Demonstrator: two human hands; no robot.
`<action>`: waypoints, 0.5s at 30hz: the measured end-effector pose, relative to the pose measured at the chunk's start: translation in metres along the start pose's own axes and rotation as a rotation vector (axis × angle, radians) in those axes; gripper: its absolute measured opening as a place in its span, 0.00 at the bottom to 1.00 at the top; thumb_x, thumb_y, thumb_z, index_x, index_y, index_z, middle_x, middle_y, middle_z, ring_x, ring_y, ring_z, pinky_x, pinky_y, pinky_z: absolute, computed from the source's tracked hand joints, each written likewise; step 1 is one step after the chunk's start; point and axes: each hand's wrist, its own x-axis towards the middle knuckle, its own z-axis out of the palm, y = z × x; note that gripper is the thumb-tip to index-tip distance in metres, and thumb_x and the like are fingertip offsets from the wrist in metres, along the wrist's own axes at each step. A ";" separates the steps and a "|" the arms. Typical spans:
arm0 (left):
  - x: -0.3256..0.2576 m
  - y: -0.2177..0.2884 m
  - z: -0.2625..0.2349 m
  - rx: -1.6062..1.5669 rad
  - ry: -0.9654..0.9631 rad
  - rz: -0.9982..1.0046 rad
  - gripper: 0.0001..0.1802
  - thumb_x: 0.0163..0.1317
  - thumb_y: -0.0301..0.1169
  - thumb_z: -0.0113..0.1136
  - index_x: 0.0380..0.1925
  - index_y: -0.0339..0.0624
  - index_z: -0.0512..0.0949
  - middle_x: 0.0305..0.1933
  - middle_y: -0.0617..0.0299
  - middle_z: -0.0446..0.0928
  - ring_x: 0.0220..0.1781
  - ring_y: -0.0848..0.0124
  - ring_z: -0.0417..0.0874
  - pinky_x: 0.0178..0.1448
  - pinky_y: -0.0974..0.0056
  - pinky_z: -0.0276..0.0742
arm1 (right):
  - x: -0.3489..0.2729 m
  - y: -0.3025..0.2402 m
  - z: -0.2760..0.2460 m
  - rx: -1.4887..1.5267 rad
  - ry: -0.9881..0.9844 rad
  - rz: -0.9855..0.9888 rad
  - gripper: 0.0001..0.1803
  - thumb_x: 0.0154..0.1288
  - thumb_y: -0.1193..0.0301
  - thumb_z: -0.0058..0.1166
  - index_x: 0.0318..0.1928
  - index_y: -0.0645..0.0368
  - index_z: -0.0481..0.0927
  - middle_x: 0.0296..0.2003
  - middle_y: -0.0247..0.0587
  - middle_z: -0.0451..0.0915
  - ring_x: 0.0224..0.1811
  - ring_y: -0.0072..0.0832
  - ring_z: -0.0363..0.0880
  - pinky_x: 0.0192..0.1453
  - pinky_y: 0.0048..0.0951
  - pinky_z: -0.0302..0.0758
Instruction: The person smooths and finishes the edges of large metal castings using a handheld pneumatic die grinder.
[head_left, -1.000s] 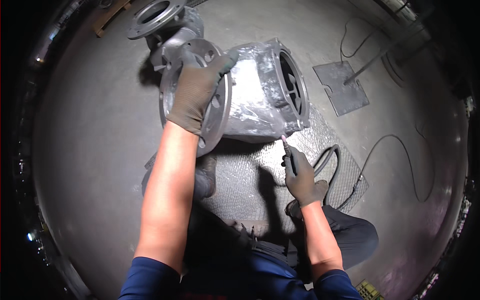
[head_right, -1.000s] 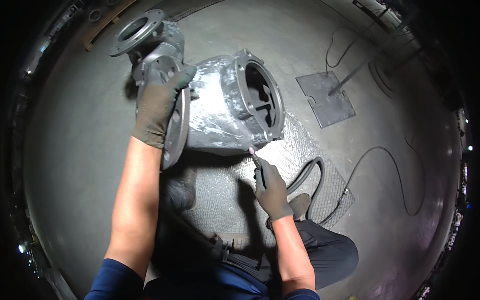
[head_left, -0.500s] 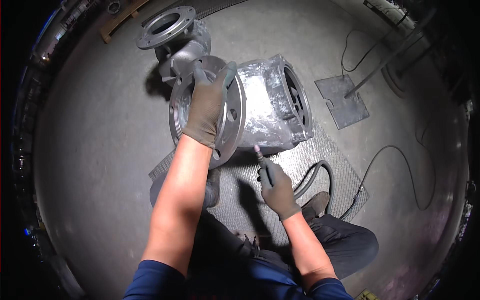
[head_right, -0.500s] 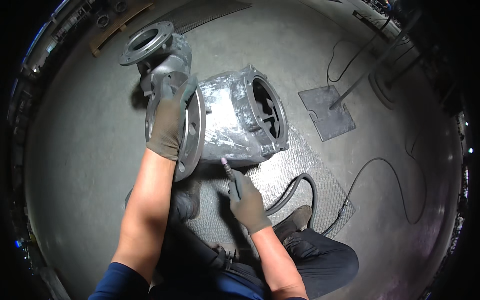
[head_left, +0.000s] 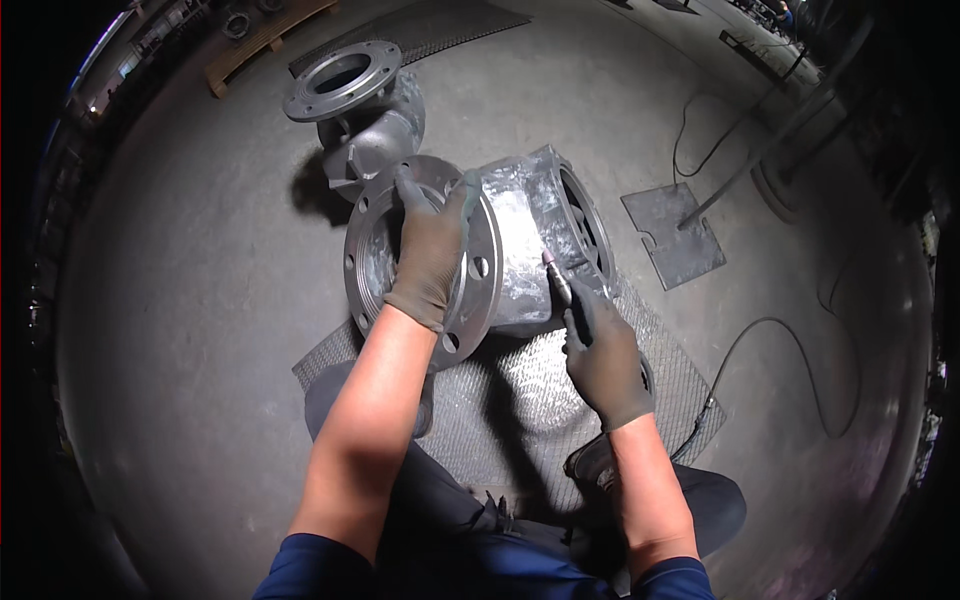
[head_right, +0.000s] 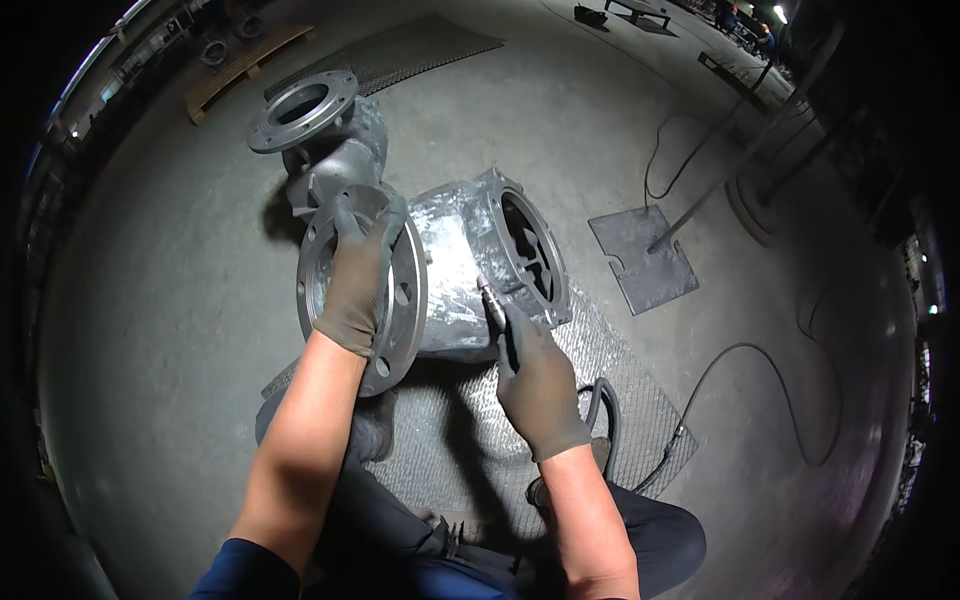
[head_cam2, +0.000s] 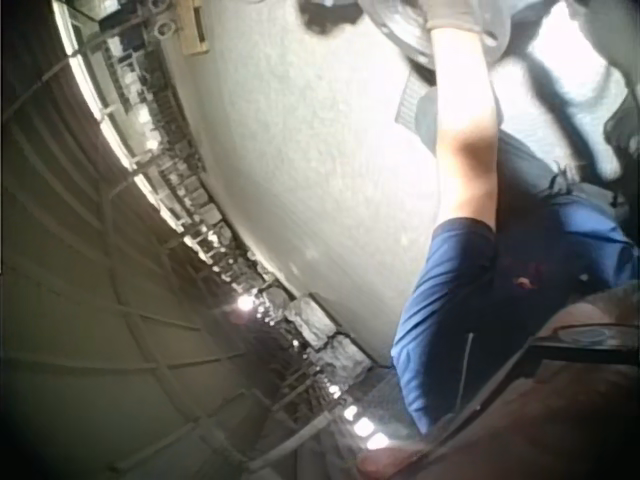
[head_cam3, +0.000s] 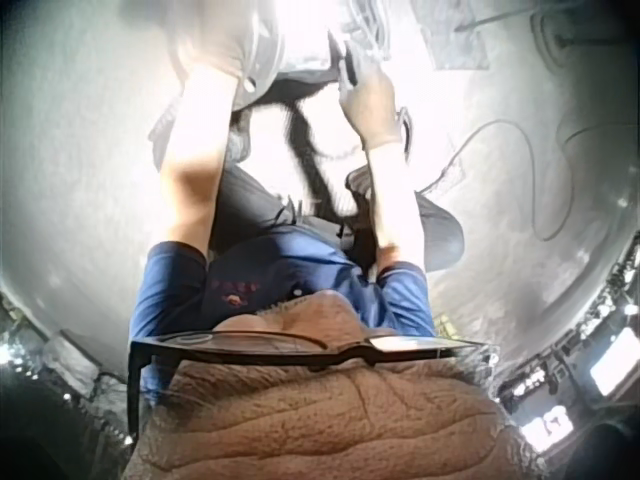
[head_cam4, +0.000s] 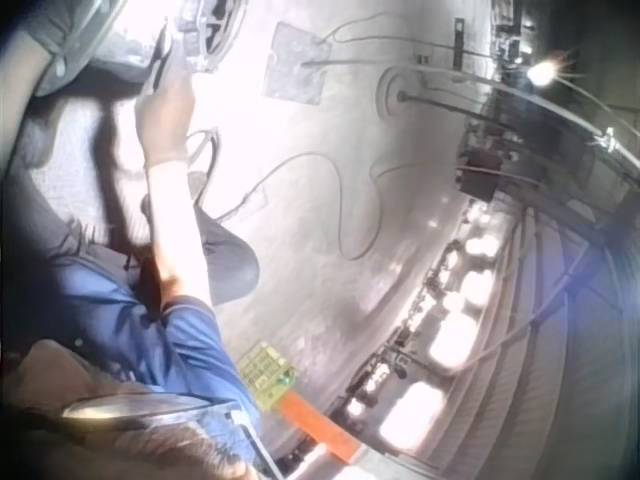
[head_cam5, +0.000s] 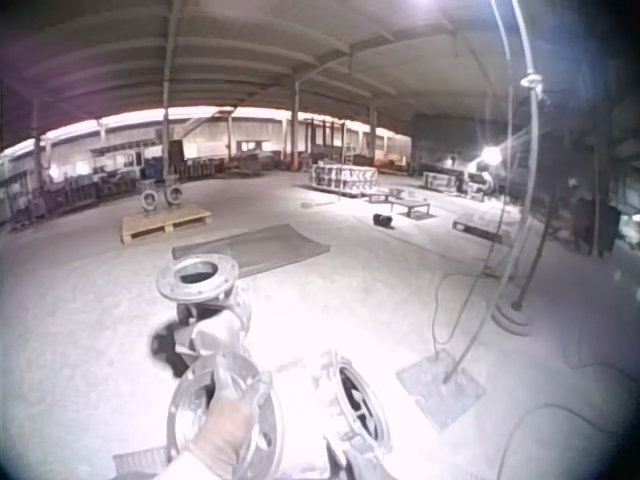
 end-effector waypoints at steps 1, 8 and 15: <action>-0.001 0.000 -0.001 -0.005 0.001 0.005 0.48 0.76 0.42 0.64 0.84 0.36 0.48 0.64 0.41 0.77 0.55 0.59 0.87 0.55 0.58 0.86 | 0.004 -0.004 -0.002 -0.049 -0.033 0.014 0.25 0.72 0.76 0.59 0.69 0.60 0.76 0.50 0.61 0.85 0.54 0.59 0.85 0.57 0.52 0.82; 0.000 -0.009 -0.009 -0.383 -0.074 -0.142 0.27 0.75 0.39 0.63 0.66 0.37 0.68 0.40 0.55 0.83 0.32 0.65 0.88 0.34 0.62 0.88 | 0.013 -0.007 -0.002 0.011 -0.083 -0.091 0.26 0.69 0.77 0.61 0.67 0.61 0.77 0.58 0.62 0.83 0.57 0.60 0.84 0.62 0.51 0.81; -0.013 -0.001 -0.007 -0.815 -0.080 -0.251 0.12 0.71 0.35 0.62 0.49 0.41 0.81 0.39 0.60 0.83 0.38 0.68 0.88 0.42 0.65 0.87 | 0.015 -0.037 -0.001 0.512 0.002 0.306 0.21 0.75 0.69 0.65 0.63 0.67 0.82 0.44 0.50 0.90 0.46 0.31 0.89 0.53 0.34 0.83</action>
